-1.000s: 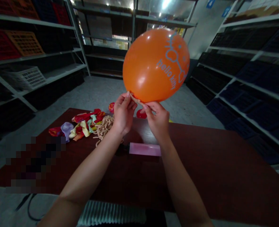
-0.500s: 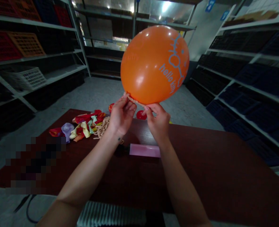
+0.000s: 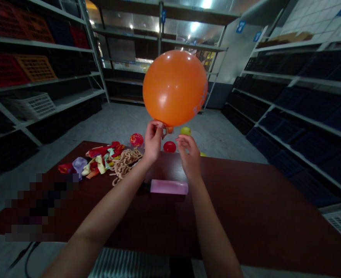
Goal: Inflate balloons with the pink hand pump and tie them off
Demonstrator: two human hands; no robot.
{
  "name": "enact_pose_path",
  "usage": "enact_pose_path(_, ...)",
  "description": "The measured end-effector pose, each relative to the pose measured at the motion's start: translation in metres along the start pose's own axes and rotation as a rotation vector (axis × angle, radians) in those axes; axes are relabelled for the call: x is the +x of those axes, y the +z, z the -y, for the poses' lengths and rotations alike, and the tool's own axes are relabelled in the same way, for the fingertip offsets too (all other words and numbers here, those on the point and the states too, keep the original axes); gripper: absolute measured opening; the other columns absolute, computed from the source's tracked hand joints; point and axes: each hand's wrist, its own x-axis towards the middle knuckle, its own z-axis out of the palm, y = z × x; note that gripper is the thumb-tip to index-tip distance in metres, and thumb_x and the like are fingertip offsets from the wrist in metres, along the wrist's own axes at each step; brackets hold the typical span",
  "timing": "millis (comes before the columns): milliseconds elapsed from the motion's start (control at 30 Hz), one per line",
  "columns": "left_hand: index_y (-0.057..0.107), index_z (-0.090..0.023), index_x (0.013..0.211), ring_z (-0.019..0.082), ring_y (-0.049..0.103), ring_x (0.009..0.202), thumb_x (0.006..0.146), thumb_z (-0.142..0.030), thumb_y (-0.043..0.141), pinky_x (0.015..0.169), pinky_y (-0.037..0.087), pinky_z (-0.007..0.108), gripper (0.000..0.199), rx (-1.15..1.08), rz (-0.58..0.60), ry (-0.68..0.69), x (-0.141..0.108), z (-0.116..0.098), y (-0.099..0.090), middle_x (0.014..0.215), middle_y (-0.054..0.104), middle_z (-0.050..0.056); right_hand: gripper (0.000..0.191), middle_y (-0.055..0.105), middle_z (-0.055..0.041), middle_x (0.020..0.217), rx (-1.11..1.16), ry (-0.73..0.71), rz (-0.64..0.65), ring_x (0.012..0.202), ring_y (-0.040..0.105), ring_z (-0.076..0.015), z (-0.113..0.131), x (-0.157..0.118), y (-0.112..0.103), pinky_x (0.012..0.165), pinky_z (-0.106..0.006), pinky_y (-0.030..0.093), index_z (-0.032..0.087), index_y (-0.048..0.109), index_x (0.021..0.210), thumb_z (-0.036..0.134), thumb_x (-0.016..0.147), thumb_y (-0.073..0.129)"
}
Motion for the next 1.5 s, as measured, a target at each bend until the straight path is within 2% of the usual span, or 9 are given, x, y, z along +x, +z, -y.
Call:
enact_pose_path(100, 0.059, -0.021, 0.093, 0.013, 0.058, 0.069, 0.098, -0.015, 0.058, 0.063, 0.049, 0.022, 0.009, 0.165, 0.02, -0.175, 0.03, 0.028, 0.009, 0.088, 0.065, 0.003, 0.025, 0.075, -0.006, 0.107, -0.034, 0.109, 0.002, 0.099, 0.07, -0.0207, -0.013, -0.02, -0.011, 0.091, -0.039, 0.055, 0.024, 0.069, 0.104, 0.043, 0.091, 0.058)
enact_pose_path(167, 0.062, -0.021, 0.111, 0.018, 0.065, 0.093, 0.091, -0.008, 0.062, 0.077, 0.053, 0.029, 0.023, 0.309, 0.105, -0.304, 0.044, 0.039, 0.01, 0.121, 0.068, 0.01, 0.025, 0.075, -0.0066, 0.106, -0.068, 0.148, 0.032, 0.096, 0.07, -0.021, -0.023, -0.034, -0.017, 0.089, -0.039, 0.055, 0.023, 0.07, 0.102, 0.042, 0.09, 0.057)
enact_pose_path(300, 0.064, -0.016, 0.128, 0.028, 0.064, 0.115, 0.092, -0.011, 0.059, 0.095, 0.052, 0.041, 0.037, 0.574, 0.285, -0.349, 0.041, 0.042, -0.004, 0.14, 0.062, 0.016, 0.027, 0.076, -0.0079, 0.103, -0.115, 0.184, 0.096, 0.094, 0.07, -0.0213, -0.039, -0.064, -0.024, 0.087, -0.039, 0.055, 0.022, 0.07, 0.101, 0.042, 0.091, 0.054)
enact_pose_path(467, 0.071, -0.014, 0.11, 0.027, 0.066, 0.111, 0.091, -0.01, 0.058, 0.103, 0.049, 0.039, 0.024, 0.722, 0.328, -0.289, -0.004, 0.018, -0.055, 0.121, 0.071, 0.013, 0.026, 0.075, -0.0077, 0.101, -0.292, 0.092, 0.144, 0.094, 0.068, -0.0222, -0.047, -0.098, -0.018, 0.091, -0.04, 0.053, 0.023, 0.07, 0.099, 0.035, 0.094, 0.047)
enact_pose_path(600, 0.07, -0.016, 0.109, 0.027, 0.066, 0.11, 0.093, -0.013, 0.056, 0.103, 0.048, 0.041, 0.021, 0.91, 0.33, -0.085, -0.047, -0.013, -0.115, 0.116, 0.072, 0.013, 0.027, 0.074, -0.0088, 0.103, -0.45, -0.069, 0.206, 0.099, 0.066, -0.024, -0.041, -0.119, -0.004, 0.095, -0.04, 0.05, 0.022, 0.07, 0.101, 0.027, 0.098, 0.043)
enact_pose_path(767, 0.068, -0.017, 0.11, 0.027, 0.063, 0.115, 0.094, -0.01, 0.052, 0.106, 0.045, 0.042, 0.024, 1.078, 0.305, -0.041, -0.096, -0.041, -0.178, 0.119, 0.07, 0.014, 0.033, 0.071, -0.014, 0.122, -0.656, -0.233, 0.405, 0.114, 0.061, -0.0283, -0.028, -0.135, 0.01, 0.102, -0.043, 0.044, 0.018, 0.068, 0.118, 0.022, 0.097, 0.043)
enact_pose_path(933, 0.068, -0.016, 0.107, 0.026, 0.062, 0.116, 0.092, -0.004, 0.05, 0.106, 0.045, 0.038, 0.026, 1.13, 0.175, -0.106, -0.118, -0.046, -0.21, 0.118, 0.07, 0.013, 0.058, 0.06, -0.0175, 0.142, -0.842, -0.325, 0.572, 0.128, 0.051, -0.0354, -0.031, -0.142, 0.008, 0.111, -0.05, 0.036, 0.013, 0.054, 0.143, 0.045, 0.095, 0.058)
enact_pose_path(1167, 0.057, -0.011, 0.123, 0.034, 0.05, 0.133, 0.085, 0.006, 0.054, 0.116, 0.035, 0.05, 0.041, 1.236, -0.243, -0.231, -0.1, -0.037, -0.235, 0.137, 0.057, 0.023, 0.072, 0.054, -0.0207, 0.147, -0.95, -0.25, 0.529, 0.134, 0.043, -0.0378, -0.04, -0.144, 0.005, 0.113, -0.055, 0.031, 0.01, 0.04, 0.154, 0.035, 0.09, 0.063)
enact_pose_path(1500, 0.062, -0.01, 0.104, 0.032, 0.064, 0.104, 0.086, -0.005, 0.067, 0.1, 0.048, 0.044, 0.019, 1.347, -0.136, -0.389, -0.075, -0.043, -0.257, 0.105, 0.067, 0.017, 0.052, 0.063, -0.0188, 0.136, -0.943, -0.251, 0.499, 0.122, 0.054, -0.0363, -0.034, -0.143, 0.002, 0.104, -0.053, 0.039, 0.013, 0.057, 0.14, 0.037, 0.095, 0.059)
